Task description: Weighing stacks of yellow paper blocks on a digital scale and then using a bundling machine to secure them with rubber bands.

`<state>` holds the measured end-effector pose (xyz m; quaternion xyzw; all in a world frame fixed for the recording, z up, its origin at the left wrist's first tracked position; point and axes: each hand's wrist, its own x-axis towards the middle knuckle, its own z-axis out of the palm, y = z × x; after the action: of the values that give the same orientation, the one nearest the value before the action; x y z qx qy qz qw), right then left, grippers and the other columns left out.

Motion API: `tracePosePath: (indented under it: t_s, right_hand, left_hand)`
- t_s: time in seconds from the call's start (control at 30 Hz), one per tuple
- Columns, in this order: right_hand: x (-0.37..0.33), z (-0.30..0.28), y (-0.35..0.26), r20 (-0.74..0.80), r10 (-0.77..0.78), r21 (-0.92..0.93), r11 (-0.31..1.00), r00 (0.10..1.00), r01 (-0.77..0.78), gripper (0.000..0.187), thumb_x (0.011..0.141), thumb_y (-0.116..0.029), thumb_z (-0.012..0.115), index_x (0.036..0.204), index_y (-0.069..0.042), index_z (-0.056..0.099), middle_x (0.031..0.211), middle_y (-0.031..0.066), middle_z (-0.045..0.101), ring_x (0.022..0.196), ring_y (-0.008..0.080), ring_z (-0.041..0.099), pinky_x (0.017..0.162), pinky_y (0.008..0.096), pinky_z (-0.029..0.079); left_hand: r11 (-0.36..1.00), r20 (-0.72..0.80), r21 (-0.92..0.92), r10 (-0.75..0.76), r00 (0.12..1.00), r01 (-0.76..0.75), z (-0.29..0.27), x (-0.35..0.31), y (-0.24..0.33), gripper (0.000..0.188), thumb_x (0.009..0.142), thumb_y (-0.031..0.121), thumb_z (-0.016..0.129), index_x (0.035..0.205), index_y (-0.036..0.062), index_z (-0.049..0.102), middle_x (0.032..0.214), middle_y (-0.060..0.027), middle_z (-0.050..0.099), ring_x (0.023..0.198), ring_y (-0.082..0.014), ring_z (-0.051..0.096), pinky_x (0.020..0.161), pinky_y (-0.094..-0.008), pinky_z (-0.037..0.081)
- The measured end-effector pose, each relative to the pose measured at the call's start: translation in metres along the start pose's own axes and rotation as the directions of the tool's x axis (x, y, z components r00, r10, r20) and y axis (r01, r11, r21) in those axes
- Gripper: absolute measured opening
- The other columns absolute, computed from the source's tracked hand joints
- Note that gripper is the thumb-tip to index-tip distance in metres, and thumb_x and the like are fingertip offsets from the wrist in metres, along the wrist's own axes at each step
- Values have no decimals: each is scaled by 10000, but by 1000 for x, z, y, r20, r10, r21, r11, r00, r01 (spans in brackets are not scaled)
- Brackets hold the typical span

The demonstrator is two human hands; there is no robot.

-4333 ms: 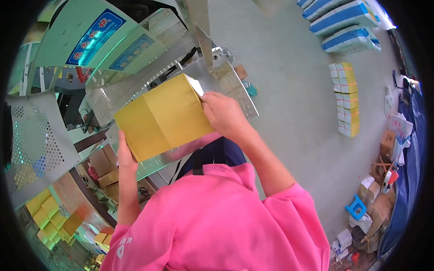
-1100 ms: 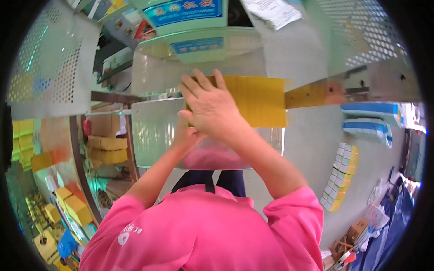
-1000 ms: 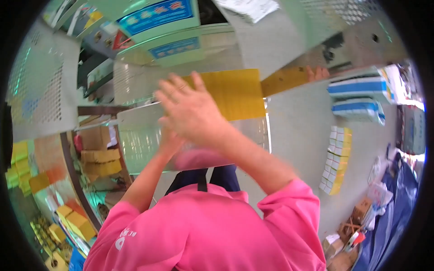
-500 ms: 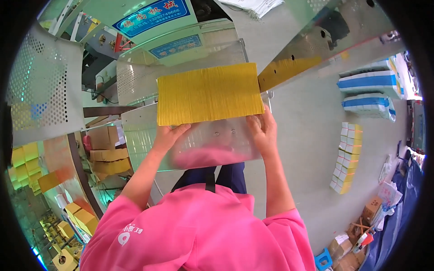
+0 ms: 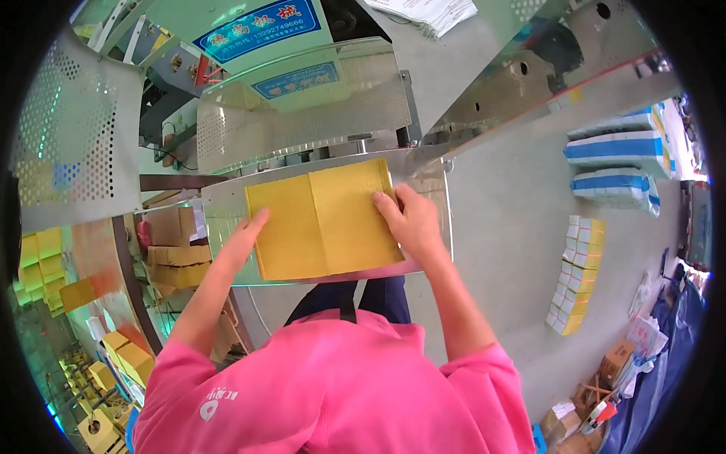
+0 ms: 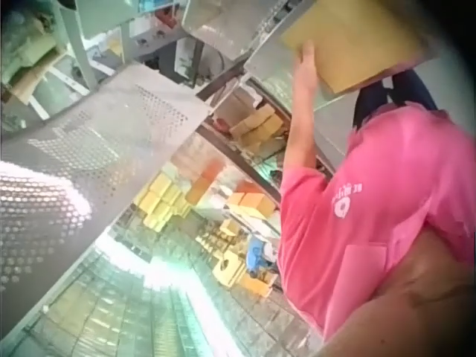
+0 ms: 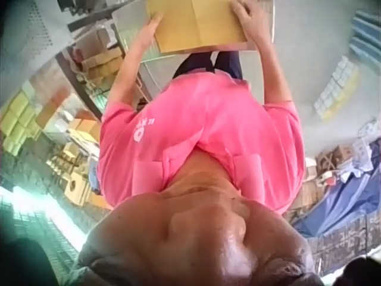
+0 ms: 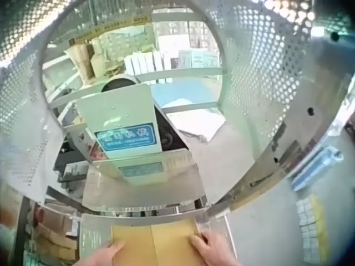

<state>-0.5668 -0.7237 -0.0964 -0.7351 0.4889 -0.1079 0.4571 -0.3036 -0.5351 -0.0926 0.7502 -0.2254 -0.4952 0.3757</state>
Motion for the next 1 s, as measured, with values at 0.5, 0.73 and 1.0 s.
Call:
tracePosePath:
  t_s: [0.5, 0.73, 1.0]
  right_hand:
    - [-20, 16, 37, 34, 78, 743, 665, 996, -77, 348, 1026, -255, 468, 1180, 2, 646, 877, -22, 574, 741, 46, 476, 646, 201, 395]
    - [-21, 35, 38, -36, -43, 722, 690, 998, 56, 422, 1045, -279, 403, 1336, 6, 514, 1276, 87, 574, 1166, 162, 530, 998, 290, 410]
    - [-15, 35, 12, 54, 3, 857, 513, 999, -48, 480, 1044, -294, 355, 1441, -26, 394, 1441, 67, 439, 1321, 191, 414, 1081, 327, 348]
  left_hand:
    - [916, -254, -382, 20, 967, -120, 14, -10, -66, 639, 1016, 542, 339, 1322, 14, 529, 1251, -97, 598, 1182, -185, 533, 1011, -344, 406]
    - [583, -163, -792, 87, 983, -183, 42, -10, -49, 578, 1009, 484, 414, 1339, 16, 495, 1263, -92, 582, 1152, -197, 559, 989, -341, 438]
    - [505, -159, -847, 55, 986, -165, 72, -6, -21, 545, 995, 460, 459, 1329, 33, 504, 1257, -75, 577, 1134, -177, 557, 962, -323, 444]
